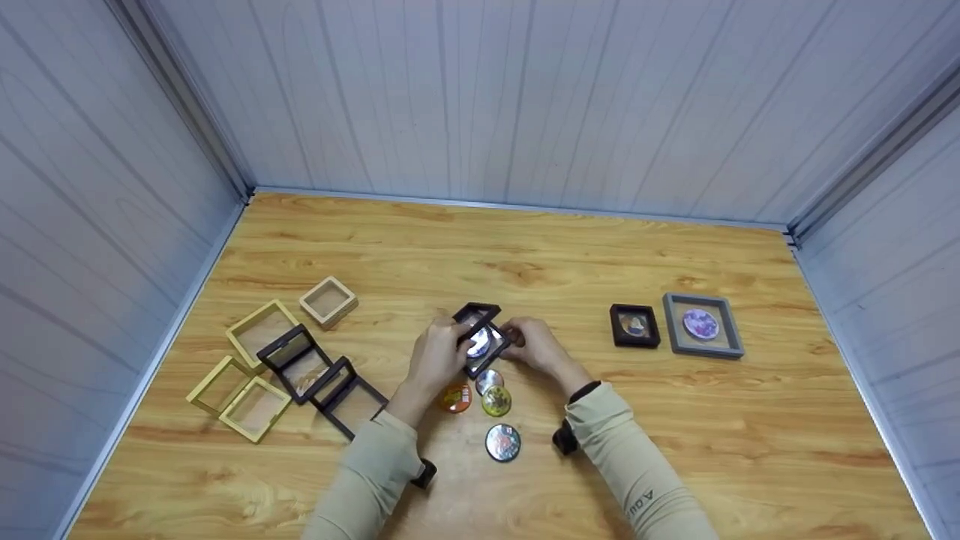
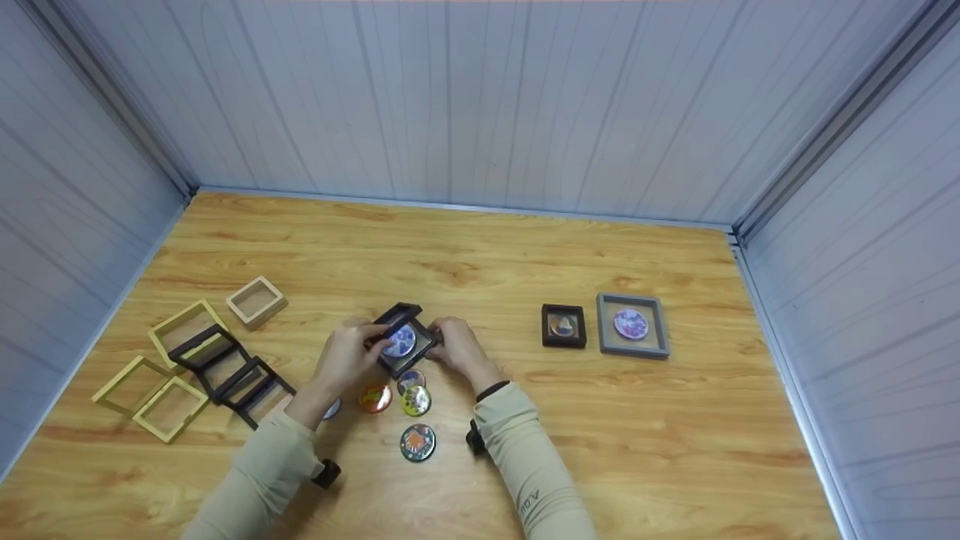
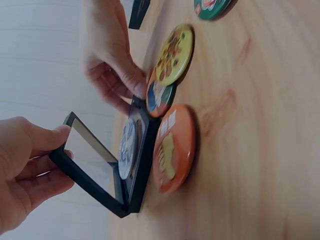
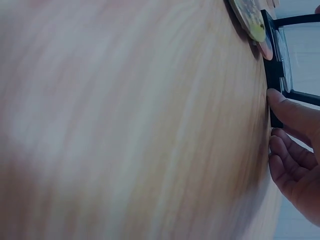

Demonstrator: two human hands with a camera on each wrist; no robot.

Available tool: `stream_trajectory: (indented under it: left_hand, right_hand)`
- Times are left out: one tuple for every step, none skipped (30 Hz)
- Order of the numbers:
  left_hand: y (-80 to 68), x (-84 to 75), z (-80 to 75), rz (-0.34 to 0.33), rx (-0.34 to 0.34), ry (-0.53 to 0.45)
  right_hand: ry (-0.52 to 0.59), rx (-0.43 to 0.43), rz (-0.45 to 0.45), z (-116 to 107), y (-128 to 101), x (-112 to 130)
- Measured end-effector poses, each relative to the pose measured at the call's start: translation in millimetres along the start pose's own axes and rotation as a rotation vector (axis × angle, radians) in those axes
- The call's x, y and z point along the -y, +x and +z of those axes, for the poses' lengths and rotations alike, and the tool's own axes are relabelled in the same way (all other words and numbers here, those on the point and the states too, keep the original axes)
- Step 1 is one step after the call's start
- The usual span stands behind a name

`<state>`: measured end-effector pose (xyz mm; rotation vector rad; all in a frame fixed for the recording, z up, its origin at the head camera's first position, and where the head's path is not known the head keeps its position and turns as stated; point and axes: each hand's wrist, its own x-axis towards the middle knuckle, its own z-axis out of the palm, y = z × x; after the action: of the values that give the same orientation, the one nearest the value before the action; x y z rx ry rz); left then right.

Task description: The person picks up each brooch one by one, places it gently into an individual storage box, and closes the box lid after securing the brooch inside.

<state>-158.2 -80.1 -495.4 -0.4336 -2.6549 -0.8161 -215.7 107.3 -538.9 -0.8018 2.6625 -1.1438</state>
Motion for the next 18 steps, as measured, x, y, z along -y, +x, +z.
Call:
stream_trajectory:
  left_hand:
    - [-1.0, -0.7, 0.9, 0.004, 0.004, 0.009]
    - [-2.0, -1.3, 1.7, 0.009, 0.011, 0.017]
    - [-2.7, -1.9, 2.9, 0.012, 0.017, 0.021]
    - [-3.5, -2.8, 3.7, 0.017, 0.024, 0.023]
    - [-4.4, -3.4, 4.7, 0.020, 0.032, 0.029]
    - [-5.2, -4.1, 5.8, 0.023, 0.039, 0.034]
    - [-5.9, -4.8, 6.9, 0.026, 0.047, 0.041]
    - [-6.6, -5.4, 8.1, 0.030, 0.054, 0.052]
    - [-7.3, -6.1, 9.6, 0.032, 0.062, 0.058]
    - [-8.1, -6.7, 10.8, 0.033, 0.070, 0.066]
    - [-8.8, -7.1, 12.5, 0.031, 0.080, 0.077]
    - [-9.4, -7.7, 13.9, 0.029, 0.088, 0.086]
    - [-10.3, -8.1, 15.5, 0.028, 0.097, 0.097]
    - [-11.1, -8.5, 17.1, 0.027, 0.107, 0.108]
    - [-11.9, -8.9, 18.5, 0.029, 0.116, 0.117]
    - [-12.7, -9.3, 19.9, 0.032, 0.123, 0.130]
    - [-13.2, -9.7, 21.4, 0.035, 0.130, 0.143]
    - [-13.7, -10.0, 22.7, 0.041, 0.134, 0.152]
  right_hand:
    - [-0.003, 0.000, -0.001, 0.1, 0.0, -0.1]
    - [-0.006, -0.001, -0.001, 0.2, 0.0, -0.3]
    - [-0.009, -0.003, -0.001, 0.3, 0.0, -0.6]
    - [-0.010, -0.004, -0.004, 0.1, -0.1, -0.7]
    - [-0.010, -0.006, -0.006, -0.1, -0.1, -0.7]
    - [-0.014, -0.006, -0.007, -0.1, -0.1, -0.8]
    - [-0.020, -0.007, -0.007, -0.3, -0.1, -0.8]
    - [-0.021, -0.008, -0.008, -0.4, -0.2, -0.8]
    - [-0.022, -0.009, -0.007, -0.4, -0.3, -0.7]
    - [-0.025, -0.010, -0.007, -0.6, -0.4, -0.5]
    - [-0.030, -0.012, -0.007, -0.6, -0.4, -0.3]
    - [-0.034, -0.012, -0.003, -0.7, -0.5, -0.1]
    - [-0.035, -0.013, -0.001, -0.7, -0.7, 0.1]
    - [-0.031, -0.014, 0.000, -0.7, -0.8, 0.2]
    - [-0.027, -0.013, 0.003, -0.6, -0.8, 0.3]
    - [-0.023, -0.011, 0.005, -0.5, -0.7, 0.3]
    - [-0.019, -0.011, 0.006, -0.3, -0.7, 0.0]
    - [-0.014, -0.009, 0.008, -0.1, -0.7, -0.1]
